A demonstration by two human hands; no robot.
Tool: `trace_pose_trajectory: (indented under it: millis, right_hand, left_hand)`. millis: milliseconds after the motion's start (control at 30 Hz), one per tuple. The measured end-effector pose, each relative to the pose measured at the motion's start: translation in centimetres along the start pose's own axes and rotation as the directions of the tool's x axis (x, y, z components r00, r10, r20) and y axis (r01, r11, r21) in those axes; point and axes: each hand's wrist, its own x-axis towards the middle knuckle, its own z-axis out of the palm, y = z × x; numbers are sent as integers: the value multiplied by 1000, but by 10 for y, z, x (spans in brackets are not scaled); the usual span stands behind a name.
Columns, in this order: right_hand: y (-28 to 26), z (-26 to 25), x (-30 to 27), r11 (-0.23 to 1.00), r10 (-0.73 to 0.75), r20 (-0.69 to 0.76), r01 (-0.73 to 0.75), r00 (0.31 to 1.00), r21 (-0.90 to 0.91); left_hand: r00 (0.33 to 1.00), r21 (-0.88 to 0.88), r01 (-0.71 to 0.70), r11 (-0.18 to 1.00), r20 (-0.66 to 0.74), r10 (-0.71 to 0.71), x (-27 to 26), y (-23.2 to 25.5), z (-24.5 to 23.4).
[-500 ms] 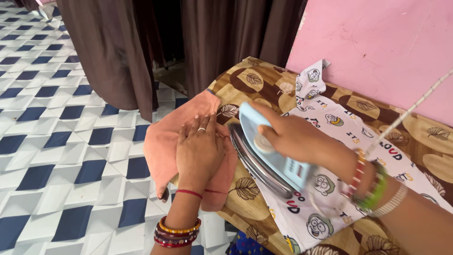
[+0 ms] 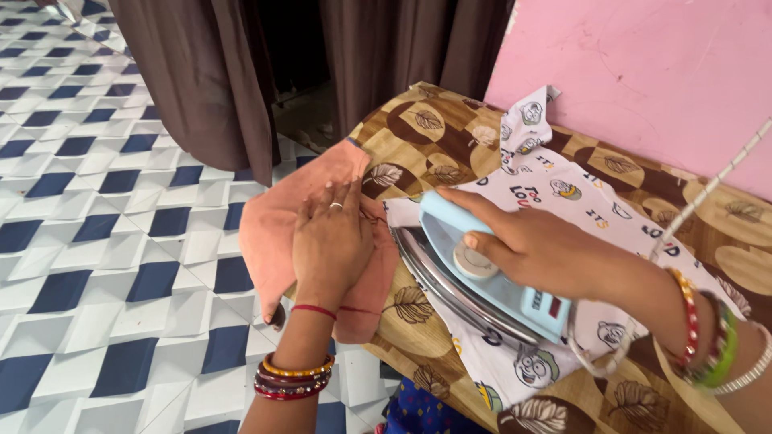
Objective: The person irons a white t-shirt with cartoon graphics on a patterned table, then switches to ironing a green shirt. They smooth the fabric with one hand while moving the iron with the other, adjusting the garments between passes.
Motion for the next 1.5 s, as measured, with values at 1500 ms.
trace_pose_trajectory:
  millis: [1500]
  right_hand:
    - [83,27,3,788,-580,-274,442,768,-429]
  left_hand:
    - [987,-34,68,997,150,-62,2,9,-15]
